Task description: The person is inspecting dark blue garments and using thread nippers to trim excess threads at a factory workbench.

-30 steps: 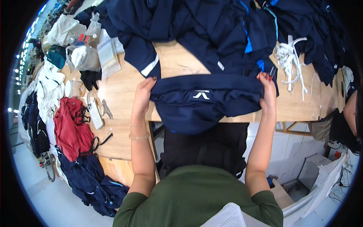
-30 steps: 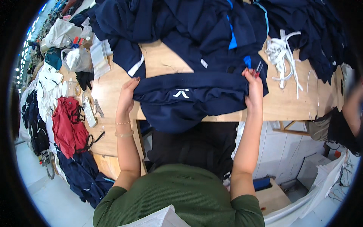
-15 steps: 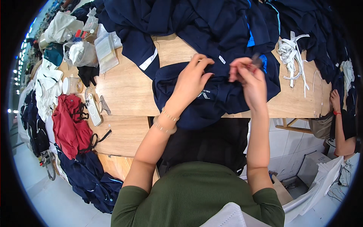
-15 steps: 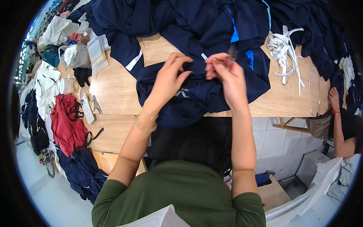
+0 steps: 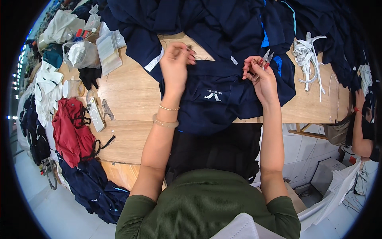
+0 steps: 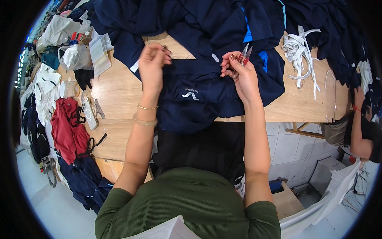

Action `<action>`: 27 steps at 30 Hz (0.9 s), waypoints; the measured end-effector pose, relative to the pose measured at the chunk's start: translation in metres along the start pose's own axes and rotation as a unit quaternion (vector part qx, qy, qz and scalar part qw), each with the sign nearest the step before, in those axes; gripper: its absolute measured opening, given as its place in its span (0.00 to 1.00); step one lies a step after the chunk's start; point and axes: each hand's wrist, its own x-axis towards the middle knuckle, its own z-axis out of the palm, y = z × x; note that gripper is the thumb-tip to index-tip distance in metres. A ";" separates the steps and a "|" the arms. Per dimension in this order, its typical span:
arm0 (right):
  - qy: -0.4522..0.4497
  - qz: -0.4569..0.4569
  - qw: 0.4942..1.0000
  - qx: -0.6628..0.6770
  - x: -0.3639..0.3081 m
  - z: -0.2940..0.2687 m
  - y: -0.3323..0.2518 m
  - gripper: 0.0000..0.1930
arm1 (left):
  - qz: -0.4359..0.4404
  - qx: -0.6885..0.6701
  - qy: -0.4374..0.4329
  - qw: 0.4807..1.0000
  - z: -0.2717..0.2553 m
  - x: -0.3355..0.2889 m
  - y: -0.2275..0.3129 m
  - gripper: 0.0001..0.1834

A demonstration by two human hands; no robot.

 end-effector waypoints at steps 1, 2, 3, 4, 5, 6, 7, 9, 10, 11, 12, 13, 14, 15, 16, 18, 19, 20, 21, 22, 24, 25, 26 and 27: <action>-0.003 0.000 1.000 0.005 0.000 0.001 -0.002 0.10 | 0.029 0.049 0.033 0.998 -0.010 0.007 0.007 0.02; -0.004 0.001 1.000 0.005 -0.001 0.002 -0.003 0.10 | 0.059 0.099 0.067 0.991 -0.016 0.012 0.014 0.04; -0.006 -0.001 1.000 0.014 -0.001 0.003 -0.003 0.10 | 0.060 0.100 0.069 0.991 -0.015 0.016 0.017 0.04; -0.005 -0.003 1.000 0.021 -0.003 0.003 -0.004 0.10 | 0.178 0.221 0.139 0.949 -0.010 0.020 0.021 0.06; -0.004 -0.003 1.000 0.020 -0.004 0.002 -0.005 0.10 | 0.290 0.334 0.205 0.873 -0.005 0.022 0.025 0.08; -0.005 -0.009 1.000 0.026 -0.005 0.002 -0.008 0.10 | 0.289 0.334 0.205 0.873 -0.001 0.020 0.030 0.08; -0.005 -0.016 0.999 0.032 -0.007 0.002 -0.012 0.10 | 0.307 0.376 0.112 0.867 0.005 0.015 0.036 0.11; 0.009 -0.026 0.999 0.030 -0.011 0.000 -0.021 0.10 | 0.286 0.407 -0.092 0.863 0.013 0.002 0.034 0.16; 0.016 -0.036 0.999 0.030 -0.014 0.002 -0.026 0.10 | 0.248 0.398 -0.198 0.861 0.015 -0.005 0.030 0.18; 0.015 -0.042 0.999 0.029 -0.015 0.002 -0.029 0.10 | 0.185 0.381 -0.259 0.868 0.019 -0.011 0.026 0.18; 0.014 -0.042 0.999 0.029 -0.017 0.003 -0.032 0.10 | 0.176 0.424 -0.283 0.842 0.022 -0.019 0.024 0.19; 0.019 -0.049 0.998 0.017 -0.019 0.003 -0.034 0.10 | 0.189 0.468 -0.274 0.819 0.025 -0.024 0.019 0.17; 0.024 -0.057 0.998 0.005 -0.021 0.002 -0.036 0.10 | 0.201 0.510 -0.263 0.794 0.024 -0.028 0.012 0.15; 0.023 -0.059 0.998 -0.002 -0.022 0.000 -0.036 0.10 | 0.201 0.510 -0.263 0.794 0.022 -0.028 0.008 0.15; 0.025 -0.059 0.998 -0.002 -0.024 -0.001 -0.037 0.10 | 0.208 0.505 -0.260 0.796 0.020 -0.025 0.005 0.12; 0.028 -0.067 0.997 -0.014 -0.027 -0.003 -0.039 0.09 | 0.214 0.500 -0.257 0.799 0.014 -0.016 0.004 0.10; 0.029 -0.067 0.997 -0.013 -0.029 -0.005 -0.040 0.09 | 0.174 0.466 -0.255 0.829 0.010 -0.011 0.007 0.08; 0.030 -0.070 0.997 -0.010 -0.030 -0.006 -0.040 0.09 | 0.134 0.432 -0.251 0.856 0.007 -0.006 0.010 0.07; 0.031 -0.073 0.997 -0.007 -0.031 -0.008 -0.041 0.09 | 0.167 0.403 -0.224 0.872 0.004 -0.001 0.014 0.06; 0.032 -0.073 0.997 -0.006 -0.032 -0.008 -0.041 0.09 | 0.149 0.427 -0.199 0.869 0.001 0.004 0.023 0.03; 0.036 -0.077 0.996 -0.005 -0.034 -0.007 -0.042 0.09 | 0.173 0.430 -0.081 0.882 -0.013 0.022 0.027 0.01; 0.036 -0.076 0.996 -0.004 -0.034 -0.007 -0.043 0.09 | 0.187 0.410 -0.008 0.892 -0.015 0.028 0.034 0.02; 0.037 -0.079 0.996 -0.005 -0.035 -0.007 -0.043 0.09 | 0.200 0.388 0.066 0.897 -0.016 0.033 0.040 0.04; 0.038 -0.082 0.996 -0.006 -0.035 -0.006 -0.043 0.09 | 0.195 0.366 0.114 0.903 -0.016 0.034 0.046 0.08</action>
